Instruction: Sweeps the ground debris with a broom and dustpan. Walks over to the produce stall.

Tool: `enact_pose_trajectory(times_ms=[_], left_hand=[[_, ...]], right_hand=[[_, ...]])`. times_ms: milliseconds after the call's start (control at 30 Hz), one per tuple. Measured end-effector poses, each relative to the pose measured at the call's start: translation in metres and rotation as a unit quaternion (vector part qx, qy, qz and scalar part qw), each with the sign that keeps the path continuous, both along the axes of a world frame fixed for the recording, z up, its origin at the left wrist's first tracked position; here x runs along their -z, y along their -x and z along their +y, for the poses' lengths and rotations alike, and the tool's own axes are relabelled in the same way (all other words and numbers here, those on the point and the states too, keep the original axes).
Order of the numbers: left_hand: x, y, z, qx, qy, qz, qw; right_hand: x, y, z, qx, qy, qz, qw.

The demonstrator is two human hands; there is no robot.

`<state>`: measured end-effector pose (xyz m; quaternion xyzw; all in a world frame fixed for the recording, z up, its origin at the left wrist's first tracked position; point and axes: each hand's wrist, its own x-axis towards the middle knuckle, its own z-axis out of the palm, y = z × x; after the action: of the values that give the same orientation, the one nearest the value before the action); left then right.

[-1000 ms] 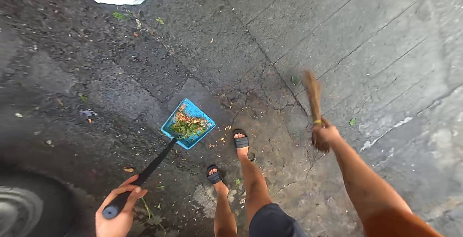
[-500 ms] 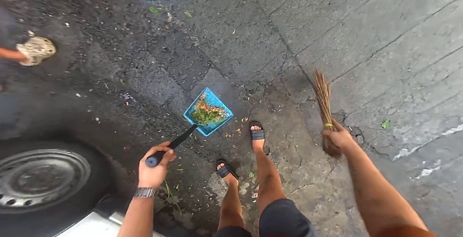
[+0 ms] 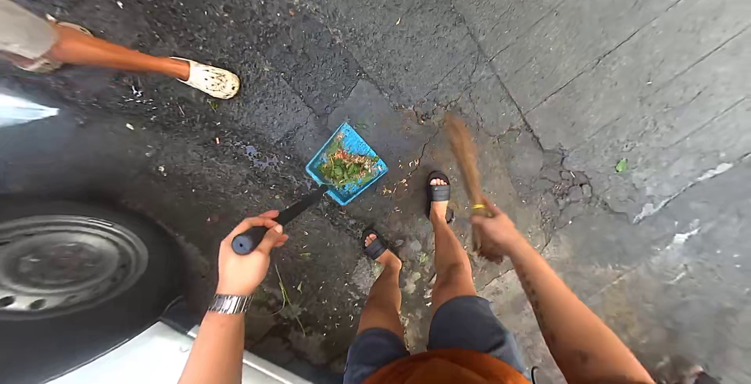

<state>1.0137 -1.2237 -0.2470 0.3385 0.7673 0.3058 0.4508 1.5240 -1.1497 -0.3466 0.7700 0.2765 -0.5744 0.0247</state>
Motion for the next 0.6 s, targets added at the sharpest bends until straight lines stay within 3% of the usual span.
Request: enact_pose_trajectory(times_ms=[67,100,200,300,367,467,533,600], left_hand=[[-0.004,0.013,-0.028,0.041,-0.013,0.015,0.999],[-0.003,0.015,-0.039,0.067,-0.005,0.028,0.997],[0.013,0.006,-0.046,0.158,0.033,0.084,0.983],[0.029,-0.012,-0.035,0.200,0.049,0.118,0.971],[0.031,-0.016,-0.033,0.215,0.057,0.124,0.967],[0.032,-0.010,-0.032,0.223,0.056,0.121,0.966],[0.033,-0.007,-0.031,0.220,0.063,0.119,0.966],[0.034,-0.007,-0.033,0.220,0.072,0.120,0.965]], right_hand=[[0.041,-0.003,-0.002,0.097,0.024,-0.026,0.995],[0.061,0.022,-0.012,0.099,0.043,-0.025,0.994],[0.090,0.171,-0.065,0.003,0.100,0.044,0.994],[0.072,0.276,-0.113,-0.054,0.122,0.118,0.984],[0.037,0.270,-0.140,-0.012,0.100,0.143,0.985],[-0.008,0.204,-0.161,0.102,0.040,0.111,0.988],[0.003,0.175,-0.157,0.168,0.051,0.066,0.982],[0.045,0.190,-0.148,0.214,0.079,0.064,0.971]])
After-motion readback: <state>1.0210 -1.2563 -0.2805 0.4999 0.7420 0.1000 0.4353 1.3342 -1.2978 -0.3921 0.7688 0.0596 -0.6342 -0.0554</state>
